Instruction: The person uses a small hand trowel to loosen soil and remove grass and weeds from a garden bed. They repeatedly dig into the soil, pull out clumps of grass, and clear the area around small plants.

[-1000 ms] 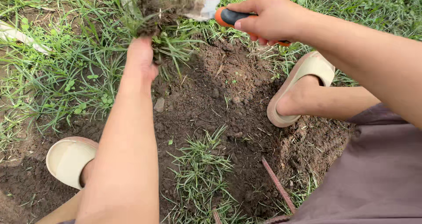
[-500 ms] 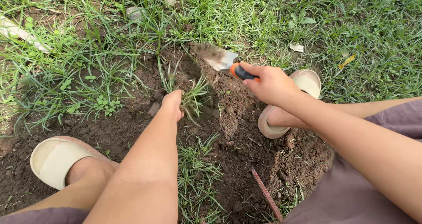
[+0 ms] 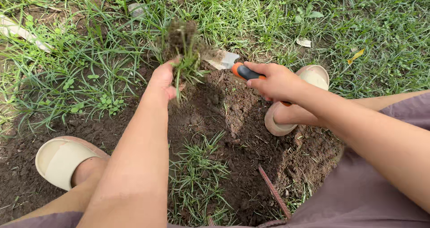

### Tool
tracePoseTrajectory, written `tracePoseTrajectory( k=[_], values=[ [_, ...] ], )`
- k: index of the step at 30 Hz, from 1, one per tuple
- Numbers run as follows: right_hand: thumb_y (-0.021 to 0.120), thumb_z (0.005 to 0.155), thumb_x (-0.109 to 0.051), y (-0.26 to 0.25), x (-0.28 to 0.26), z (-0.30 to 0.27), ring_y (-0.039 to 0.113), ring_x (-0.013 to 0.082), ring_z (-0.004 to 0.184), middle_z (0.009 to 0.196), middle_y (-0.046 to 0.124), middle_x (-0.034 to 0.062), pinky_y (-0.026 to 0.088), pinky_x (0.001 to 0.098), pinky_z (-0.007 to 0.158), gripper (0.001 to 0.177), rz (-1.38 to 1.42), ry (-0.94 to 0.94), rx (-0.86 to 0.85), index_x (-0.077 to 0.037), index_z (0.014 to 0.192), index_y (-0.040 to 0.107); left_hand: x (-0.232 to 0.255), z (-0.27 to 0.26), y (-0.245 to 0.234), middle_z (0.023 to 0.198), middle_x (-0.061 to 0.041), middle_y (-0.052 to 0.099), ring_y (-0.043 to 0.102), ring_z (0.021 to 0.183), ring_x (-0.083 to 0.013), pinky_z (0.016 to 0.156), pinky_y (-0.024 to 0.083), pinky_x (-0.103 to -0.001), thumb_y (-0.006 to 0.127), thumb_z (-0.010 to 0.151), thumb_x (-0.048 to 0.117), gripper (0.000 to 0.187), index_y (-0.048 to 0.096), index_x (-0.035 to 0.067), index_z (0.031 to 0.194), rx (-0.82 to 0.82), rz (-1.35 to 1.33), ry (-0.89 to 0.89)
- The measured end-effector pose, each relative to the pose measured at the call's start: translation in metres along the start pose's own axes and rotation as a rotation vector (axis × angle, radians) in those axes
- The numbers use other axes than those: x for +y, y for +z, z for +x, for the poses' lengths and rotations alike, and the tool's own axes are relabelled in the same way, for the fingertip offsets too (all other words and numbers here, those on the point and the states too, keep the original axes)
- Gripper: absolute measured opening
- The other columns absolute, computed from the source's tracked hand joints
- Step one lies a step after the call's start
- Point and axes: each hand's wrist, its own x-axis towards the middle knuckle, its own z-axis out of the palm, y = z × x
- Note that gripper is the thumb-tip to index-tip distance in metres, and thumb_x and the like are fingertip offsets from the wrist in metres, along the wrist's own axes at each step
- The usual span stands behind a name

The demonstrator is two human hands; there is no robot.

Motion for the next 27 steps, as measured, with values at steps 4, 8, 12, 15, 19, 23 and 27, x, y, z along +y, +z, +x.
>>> tracePoseTrajectory(
  k=[4, 8, 12, 15, 19, 23, 27],
  values=[
    [0.07, 0.088, -0.021, -0.033, -0.055, -0.002, 0.062, 0.0162, 0.055, 0.068, 0.065, 0.0047, 0.054, 0.036, 0.053, 0.069, -0.226, -0.125, -0.07, -0.036, 0.151, 0.046, -0.012, 0.013, -0.022, 0.114, -0.023, 0.075, 0.067, 0.109, -0.0422, 0.088, 0.057, -0.053, 0.068, 0.093, 0.024, 0.03, 0.072, 0.001, 0.111, 0.077, 1.679, -0.02],
    [0.07, 0.095, -0.027, -0.068, -0.109, -0.006, 0.063, 0.0198, 0.054, 0.065, 0.069, 0.0081, 0.052, 0.0403, 0.053, 0.052, -0.618, -0.086, -0.068, -0.043, 0.143, 0.062, 0.043, -0.03, -0.037, 0.109, -0.013, 0.074, 0.068, 0.103, -0.0345, 0.088, 0.057, -0.049, 0.069, 0.083, 0.02, 0.023, 0.076, 0.014, 0.104, -0.125, 2.213, 0.269],
    [0.061, 0.094, -0.023, -0.03, -0.134, 0.05, 0.059, 0.0198, 0.05, 0.064, 0.066, 0.0073, 0.05, 0.0421, 0.048, 0.045, -0.513, -0.089, -0.115, -0.04, 0.134, 0.071, 0.071, -0.048, -0.032, 0.111, -0.014, 0.066, 0.07, 0.097, -0.0342, 0.08, 0.059, -0.047, 0.066, 0.083, 0.013, 0.017, 0.077, 0.011, 0.096, -0.152, 2.335, 0.668],
    [0.054, 0.088, -0.008, 0.044, -0.146, 0.105, 0.068, 0.0232, 0.055, 0.068, 0.07, 0.0118, 0.059, 0.0403, 0.054, 0.054, -0.445, -0.114, -0.173, -0.028, 0.136, 0.069, 0.067, -0.007, -0.031, 0.11, -0.015, 0.066, 0.072, 0.095, -0.0347, 0.076, 0.06, -0.046, 0.064, 0.087, 0.011, 0.019, 0.073, 0.006, 0.103, -0.129, 2.321, 0.843],
    [0.059, 0.086, -0.018, 0.066, -0.101, 0.119, 0.072, 0.0355, 0.083, 0.092, 0.073, 0.0181, 0.057, 0.0489, 0.078, 0.05, -0.489, -0.353, -0.034, -0.025, 0.136, 0.066, 0.053, 0.071, -0.03, 0.108, -0.019, 0.069, 0.073, 0.093, -0.0354, 0.071, 0.061, -0.047, 0.061, 0.094, 0.012, 0.025, 0.068, 0.003, 0.116, 0.057, 2.209, 0.956],
    [0.058, 0.087, -0.02, 0.091, -0.069, 0.105, 0.071, 0.039, 0.085, 0.093, 0.073, 0.0206, 0.056, 0.0526, 0.077, 0.062, -0.345, -0.289, 0.023, -0.027, 0.148, 0.051, 0.035, 0.12, -0.025, 0.104, -0.018, 0.073, 0.074, 0.093, -0.0357, 0.073, 0.061, -0.047, 0.062, 0.091, 0.011, 0.021, 0.074, 0.005, 0.108, 0.049, 2.247, 0.782],
    [0.057, 0.091, -0.023, 0.102, -0.054, 0.096, 0.072, 0.0394, 0.082, 0.09, 0.073, 0.0192, 0.056, 0.0538, 0.075, 0.067, -0.308, -0.245, 0.014, -0.031, 0.155, 0.04, 0.064, 0.111, -0.035, 0.099, -0.016, 0.078, 0.076, 0.09, -0.0358, 0.074, 0.061, -0.047, 0.062, 0.086, 0.009, 0.021, 0.08, 0.006, 0.096, 0.098, 2.317, 0.619]
  ],
)
